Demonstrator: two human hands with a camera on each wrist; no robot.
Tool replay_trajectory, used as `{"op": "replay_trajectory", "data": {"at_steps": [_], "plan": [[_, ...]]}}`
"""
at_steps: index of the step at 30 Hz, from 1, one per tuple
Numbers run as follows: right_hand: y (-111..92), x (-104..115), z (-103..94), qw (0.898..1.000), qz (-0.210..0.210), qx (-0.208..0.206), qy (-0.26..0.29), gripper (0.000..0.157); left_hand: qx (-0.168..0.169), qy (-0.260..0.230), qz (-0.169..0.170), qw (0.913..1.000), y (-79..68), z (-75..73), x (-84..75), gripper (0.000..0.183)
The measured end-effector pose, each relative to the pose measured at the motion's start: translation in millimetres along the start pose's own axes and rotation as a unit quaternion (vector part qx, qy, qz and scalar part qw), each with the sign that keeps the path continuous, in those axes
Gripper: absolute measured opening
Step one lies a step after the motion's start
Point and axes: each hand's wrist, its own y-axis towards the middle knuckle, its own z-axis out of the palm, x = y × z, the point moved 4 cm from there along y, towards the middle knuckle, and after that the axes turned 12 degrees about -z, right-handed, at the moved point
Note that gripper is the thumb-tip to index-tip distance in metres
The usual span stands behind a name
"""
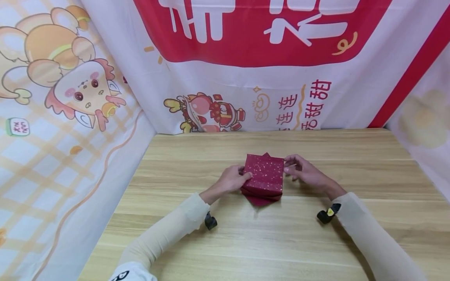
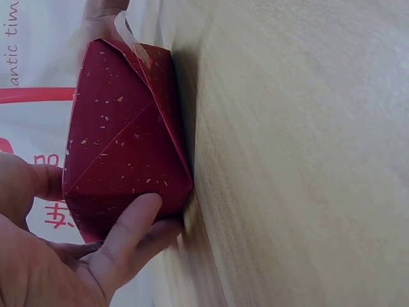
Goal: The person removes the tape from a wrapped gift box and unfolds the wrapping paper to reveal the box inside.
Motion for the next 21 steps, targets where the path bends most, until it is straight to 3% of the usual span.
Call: {"op": "replay_trajectory", "data": {"at_steps": [6,21], "plan": [[3.9,3.3,-1.0,0.999,0.001,-0.033,-0.016,0.044,0.014,-0.005,0.002,0.9999,2.9,-0.7,0.8,0.052],[3.5,6.3,-0.1,0.999,-0.003,-0.026,-0.018,0.042,0.046,-0.031,0.000,0.9985,8.3,-1.3,3.3,0.054]]}}
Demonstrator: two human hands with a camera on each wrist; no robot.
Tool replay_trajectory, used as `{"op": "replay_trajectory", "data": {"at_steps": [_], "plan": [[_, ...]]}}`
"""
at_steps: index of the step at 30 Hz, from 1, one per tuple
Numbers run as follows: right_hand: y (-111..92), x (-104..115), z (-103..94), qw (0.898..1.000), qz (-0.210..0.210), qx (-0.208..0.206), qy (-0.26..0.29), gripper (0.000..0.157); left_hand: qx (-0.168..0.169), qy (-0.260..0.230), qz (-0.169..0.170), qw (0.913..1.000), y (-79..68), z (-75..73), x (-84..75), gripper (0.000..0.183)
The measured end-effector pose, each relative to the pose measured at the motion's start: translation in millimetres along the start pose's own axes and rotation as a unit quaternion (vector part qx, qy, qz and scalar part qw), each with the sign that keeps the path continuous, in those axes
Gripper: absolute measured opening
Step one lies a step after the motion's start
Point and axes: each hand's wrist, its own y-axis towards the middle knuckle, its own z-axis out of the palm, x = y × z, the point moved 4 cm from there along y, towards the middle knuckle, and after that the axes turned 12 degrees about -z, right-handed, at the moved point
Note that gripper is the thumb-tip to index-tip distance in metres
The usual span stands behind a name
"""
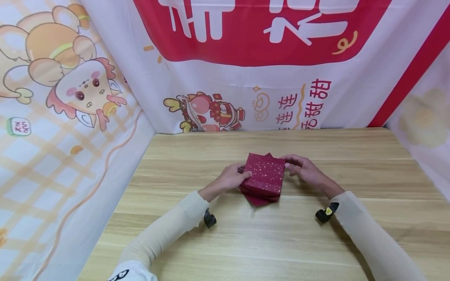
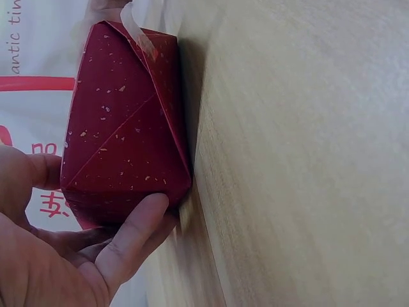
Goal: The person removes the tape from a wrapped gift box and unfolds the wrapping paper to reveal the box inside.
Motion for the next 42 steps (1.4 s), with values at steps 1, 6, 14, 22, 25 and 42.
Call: {"op": "replay_trajectory", "data": {"at_steps": [1,6,14,22,25,42], "plan": [[0,0,0.0,1.000,0.000,0.000,0.001,0.042,0.001,0.000,0.001,1.0000,-0.5,-0.1,-0.6,0.053],[1,0,-0.3,1.000,0.013,-0.006,0.012,0.043,0.000,0.003,0.002,1.0000,-1.5,0.2,-2.2,0.052],[-1,-2,-1.0,1.000,0.019,-0.011,0.005,0.045,-0.002,0.000,-0.004,1.0000,-0.1,1.5,-1.9,0.053],[-4,-5,-1.8,1.000,0.001,0.014,-0.014,0.041,-0.002,0.016,0.011,0.9998,5.2,-8.4,-2.9,0.052],[-6,-7,-1.6,1.000,0.002,0.023,-0.013,0.038,-0.028,0.027,0.014,0.9991,6.4,-15.2,-2.8,0.047],[-12,14,12.0,0.990,-0.043,0.090,-0.099,0.026,-0.208,0.103,0.066,0.9704,9.7,-34.0,-9.5,0.021]]}}
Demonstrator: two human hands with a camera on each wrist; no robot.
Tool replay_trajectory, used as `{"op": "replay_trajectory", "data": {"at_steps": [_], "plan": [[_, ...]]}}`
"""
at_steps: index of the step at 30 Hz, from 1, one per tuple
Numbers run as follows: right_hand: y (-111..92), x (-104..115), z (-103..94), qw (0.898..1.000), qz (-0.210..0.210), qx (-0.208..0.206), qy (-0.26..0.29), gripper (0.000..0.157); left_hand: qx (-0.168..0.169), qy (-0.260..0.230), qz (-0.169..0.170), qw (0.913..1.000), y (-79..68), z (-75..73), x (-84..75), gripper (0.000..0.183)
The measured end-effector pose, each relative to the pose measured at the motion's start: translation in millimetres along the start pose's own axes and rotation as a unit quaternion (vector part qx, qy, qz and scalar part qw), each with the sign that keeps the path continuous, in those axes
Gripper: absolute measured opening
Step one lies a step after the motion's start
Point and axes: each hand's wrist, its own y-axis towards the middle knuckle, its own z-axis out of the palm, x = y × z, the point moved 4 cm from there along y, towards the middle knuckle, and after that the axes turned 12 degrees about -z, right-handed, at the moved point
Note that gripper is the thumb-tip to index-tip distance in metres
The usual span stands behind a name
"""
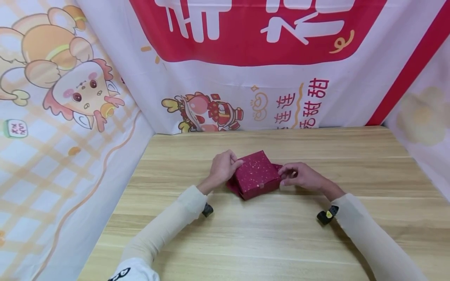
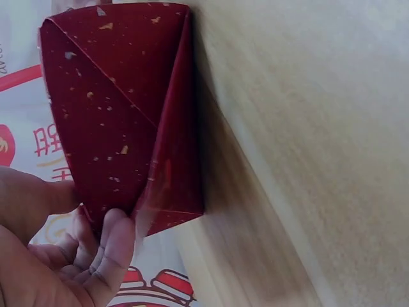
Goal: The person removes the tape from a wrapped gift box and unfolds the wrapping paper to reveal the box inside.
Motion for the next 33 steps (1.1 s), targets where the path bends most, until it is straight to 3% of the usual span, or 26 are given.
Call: {"op": "replay_trajectory", "data": {"at_steps": [4,9,16,22,26,29,31,33], "plan": [[0,8,-0.6,0.999,-0.005,-0.016,-0.049,0.026,-0.004,-0.008,0.006,0.9999,-4.2,-3.5,-0.8,0.015],[0,13,0.1,0.995,-0.010,-0.028,-0.093,0.026,0.015,-0.033,-0.004,0.9993,-7.4,-6.1,0.0,0.017],[3,10,6.6,0.995,-0.001,-0.013,-0.095,0.035,0.050,-0.065,-0.040,0.9958,-6.9,1.4,4.6,0.027],[2,4,10.7,0.995,-0.009,-0.006,-0.099,0.046,0.041,-0.112,-0.062,0.9908,-4.9,7.2,10.0,0.028],[2,1,13.0,0.995,-0.016,-0.003,-0.097,0.048,0.059,-0.185,-0.072,0.9784,-4.9,11.4,15.5,0.026],[2,1,13.6,0.995,-0.017,-0.004,-0.093,0.047,0.095,-0.262,-0.092,0.9559,-6.0,16.9,23.5,0.025],[2,1,13.5,0.996,-0.017,-0.004,-0.091,0.046,0.116,-0.289,-0.095,0.9455,-7.4,20.1,29.1,0.028],[2,2,13.0,0.996,-0.018,0.000,-0.092,0.045,0.130,-0.291,-0.084,0.9441,-9.0,22.1,34.5,0.033]]}}
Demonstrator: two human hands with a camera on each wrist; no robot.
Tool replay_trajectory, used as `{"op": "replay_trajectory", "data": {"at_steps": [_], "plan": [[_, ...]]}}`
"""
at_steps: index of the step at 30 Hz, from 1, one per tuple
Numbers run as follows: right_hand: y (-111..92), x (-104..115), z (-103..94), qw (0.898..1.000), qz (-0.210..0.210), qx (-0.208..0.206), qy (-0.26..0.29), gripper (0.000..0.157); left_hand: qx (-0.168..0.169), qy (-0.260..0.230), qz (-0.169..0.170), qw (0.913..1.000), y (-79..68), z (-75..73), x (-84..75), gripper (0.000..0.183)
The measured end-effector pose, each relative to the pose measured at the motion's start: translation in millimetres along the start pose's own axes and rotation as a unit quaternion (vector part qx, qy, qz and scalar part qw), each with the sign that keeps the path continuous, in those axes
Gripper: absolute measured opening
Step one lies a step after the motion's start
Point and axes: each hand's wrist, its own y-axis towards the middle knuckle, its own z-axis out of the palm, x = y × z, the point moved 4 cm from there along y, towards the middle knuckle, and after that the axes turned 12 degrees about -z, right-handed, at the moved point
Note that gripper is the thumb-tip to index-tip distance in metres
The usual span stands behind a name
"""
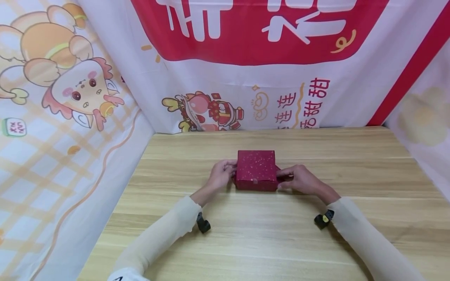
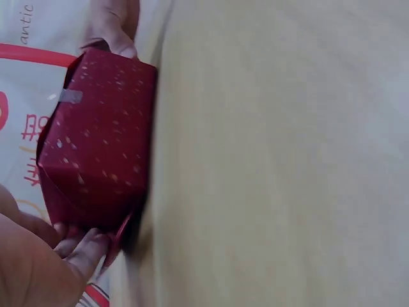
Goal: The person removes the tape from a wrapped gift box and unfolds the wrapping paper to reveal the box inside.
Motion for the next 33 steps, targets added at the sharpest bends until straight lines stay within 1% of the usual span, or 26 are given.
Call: {"op": "replay_trajectory", "data": {"at_steps": [2,4,5,8,11,16,19,20,21,24,26,27,29,30,33], "plan": [[0,1,0.0,1.000,-0.006,0.008,-0.005,0.044,0.009,0.038,0.015,0.9991,-1.5,-2.1,6.4,0.041],[0,2,-0.7,1.000,-0.009,0.019,-0.010,0.043,0.020,0.087,0.033,0.9955,-2.9,-3.6,12.0,0.048],[0,2,-1.0,1.000,-0.012,0.024,-0.013,0.043,0.022,0.116,0.044,0.9920,-4.0,-4.0,14.2,0.051],[-1,-1,-1.1,0.999,-0.012,0.033,-0.014,0.042,0.026,0.182,0.073,0.9803,-6.1,-4.3,18.6,0.054],[-2,-3,-1.1,0.999,-0.013,0.029,-0.007,0.041,0.015,0.233,0.109,0.9663,-5.2,-4.3,16.6,0.049],[-2,-5,-2.8,1.000,-0.020,0.015,0.005,0.035,0.025,0.273,0.162,0.9479,3.0,-5.3,9.2,0.034],[0,-3,-3.8,0.999,-0.038,0.005,0.015,0.028,0.024,0.315,0.187,0.9304,6.4,-6.8,5.9,0.028],[1,-3,-3.9,0.999,-0.040,0.002,0.016,0.025,0.020,0.331,0.195,0.9230,6.8,-7.5,5.0,0.025],[1,-2,-4.3,0.999,-0.043,-0.001,0.015,0.022,0.017,0.351,0.205,0.9133,7.1,-8.0,4.1,0.022],[4,1,-4.9,0.998,-0.055,-0.001,-0.013,0.017,0.008,0.399,0.233,0.8866,6.9,-9.2,2.1,0.013],[6,3,-5.2,0.998,-0.056,0.002,-0.032,0.014,0.003,0.421,0.247,0.8730,6.2,-9.4,0.9,0.013],[7,4,-5.2,0.998,-0.058,0.006,-0.040,0.013,0.002,0.429,0.251,0.8679,6.0,-9.2,0.7,0.014],[8,5,-4.7,0.997,-0.061,0.013,-0.046,0.012,0.002,0.438,0.254,0.8622,5.0,-8.8,0.3,0.015],[8,5,-4.3,0.997,-0.063,0.017,-0.044,0.012,0.003,0.440,0.255,0.8611,4.6,-8.3,0.1,0.015],[7,5,-3.4,0.996,-0.071,0.028,-0.041,0.013,0.008,0.438,0.253,0.8629,3.1,-7.4,-0.2,0.017]]}}
